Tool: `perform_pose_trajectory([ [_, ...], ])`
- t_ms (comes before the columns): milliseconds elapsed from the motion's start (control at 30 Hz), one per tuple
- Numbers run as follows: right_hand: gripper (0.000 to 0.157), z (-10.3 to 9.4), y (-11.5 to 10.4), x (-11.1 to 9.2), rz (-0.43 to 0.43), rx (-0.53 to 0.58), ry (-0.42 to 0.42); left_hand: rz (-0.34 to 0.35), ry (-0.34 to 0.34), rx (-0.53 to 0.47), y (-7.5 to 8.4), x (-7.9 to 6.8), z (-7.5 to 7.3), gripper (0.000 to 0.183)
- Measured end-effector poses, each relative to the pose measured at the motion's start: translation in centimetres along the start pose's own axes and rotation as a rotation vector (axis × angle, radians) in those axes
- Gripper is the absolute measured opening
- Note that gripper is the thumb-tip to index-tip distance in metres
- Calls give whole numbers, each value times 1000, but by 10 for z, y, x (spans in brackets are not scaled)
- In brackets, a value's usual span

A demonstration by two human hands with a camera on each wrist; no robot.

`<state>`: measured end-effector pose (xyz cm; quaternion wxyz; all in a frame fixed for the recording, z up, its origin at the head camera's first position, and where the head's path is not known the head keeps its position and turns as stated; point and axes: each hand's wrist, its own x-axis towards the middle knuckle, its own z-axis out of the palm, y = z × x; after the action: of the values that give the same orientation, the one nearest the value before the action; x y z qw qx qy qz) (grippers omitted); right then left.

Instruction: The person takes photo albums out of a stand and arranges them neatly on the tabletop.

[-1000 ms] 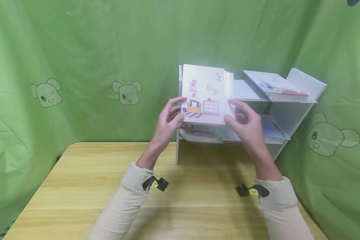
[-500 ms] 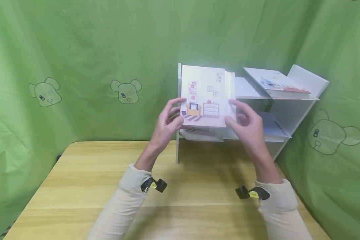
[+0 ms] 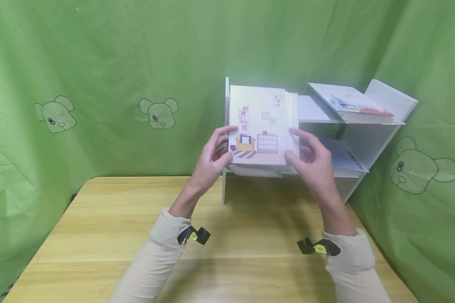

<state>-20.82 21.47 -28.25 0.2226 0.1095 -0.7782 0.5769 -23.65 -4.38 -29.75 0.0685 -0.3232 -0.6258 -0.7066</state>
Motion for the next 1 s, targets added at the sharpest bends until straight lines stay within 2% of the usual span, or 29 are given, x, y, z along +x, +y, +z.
perform_pose_trajectory([
  [300,52,-1,2,-5,4,30,-1,-6,-25,-17,-3,-4,-1,66],
  [533,53,-1,4,-10,-14,18,12,16,-33,-28,-6,-9,0,63],
  [733,54,0,6,-13,-31,86,9,48,-18,-27,-12,-13,3,63],
  [1000,53,1,12,-17,-57,166,11,58,-5,-17,-15,-16,7,61],
])
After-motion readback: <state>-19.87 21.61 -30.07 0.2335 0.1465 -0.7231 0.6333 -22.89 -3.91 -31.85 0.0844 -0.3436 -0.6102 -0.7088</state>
